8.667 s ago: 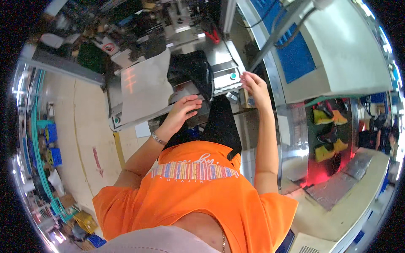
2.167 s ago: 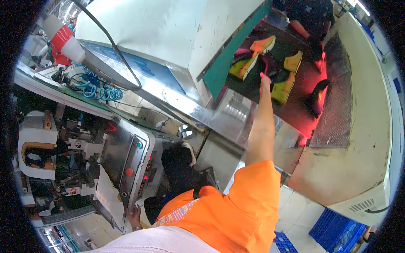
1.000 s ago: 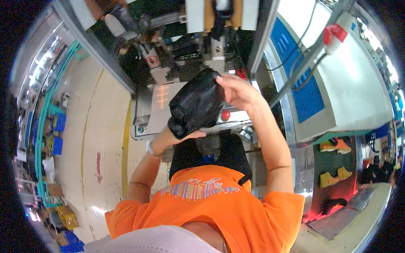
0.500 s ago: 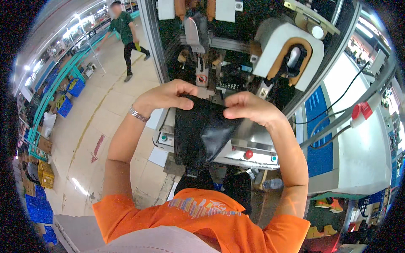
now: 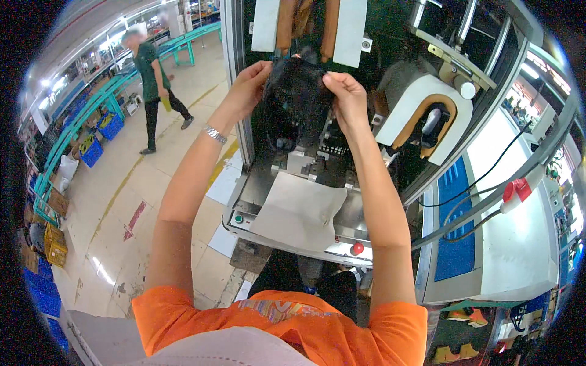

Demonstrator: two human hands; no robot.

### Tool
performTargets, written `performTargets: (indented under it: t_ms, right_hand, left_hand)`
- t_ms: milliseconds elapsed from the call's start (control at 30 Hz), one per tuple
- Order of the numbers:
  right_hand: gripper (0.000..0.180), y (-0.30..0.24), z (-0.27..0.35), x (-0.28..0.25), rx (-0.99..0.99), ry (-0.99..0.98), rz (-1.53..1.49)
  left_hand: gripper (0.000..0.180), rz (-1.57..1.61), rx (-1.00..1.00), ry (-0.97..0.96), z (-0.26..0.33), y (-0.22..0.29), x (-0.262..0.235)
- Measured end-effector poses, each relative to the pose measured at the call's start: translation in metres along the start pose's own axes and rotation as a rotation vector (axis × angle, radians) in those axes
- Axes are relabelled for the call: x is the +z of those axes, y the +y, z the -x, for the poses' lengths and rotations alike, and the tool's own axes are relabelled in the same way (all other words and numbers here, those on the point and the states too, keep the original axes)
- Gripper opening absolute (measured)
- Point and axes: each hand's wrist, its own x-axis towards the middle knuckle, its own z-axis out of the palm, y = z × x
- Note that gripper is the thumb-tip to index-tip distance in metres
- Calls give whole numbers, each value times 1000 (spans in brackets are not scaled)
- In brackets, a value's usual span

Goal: The person repeatedly picks up black shoes from a nearby surface, places them into a machine, and presses a button to process them. After the machine cycle, the person removes the shoes and places them back on the surface. This cycle is repeated for multiple pairs of shoes throughout the video.

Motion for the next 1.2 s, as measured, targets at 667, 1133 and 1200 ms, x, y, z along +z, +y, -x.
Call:
performTargets:
  t_ms: [667, 1133, 1200]
  right_hand:
    - [17, 14, -49, 19, -10, 334, 279]
    - [10, 52, -93, -19, -60, 441, -78]
    - [9, 60, -96, -25, -26, 426, -143]
  left_hand:
    - [12, 99, -92, 183, -31, -16, -3]
    - [26, 103, -28, 296, -98, -36, -12]
    - [26, 137, -50, 317, -101, -40, -11]
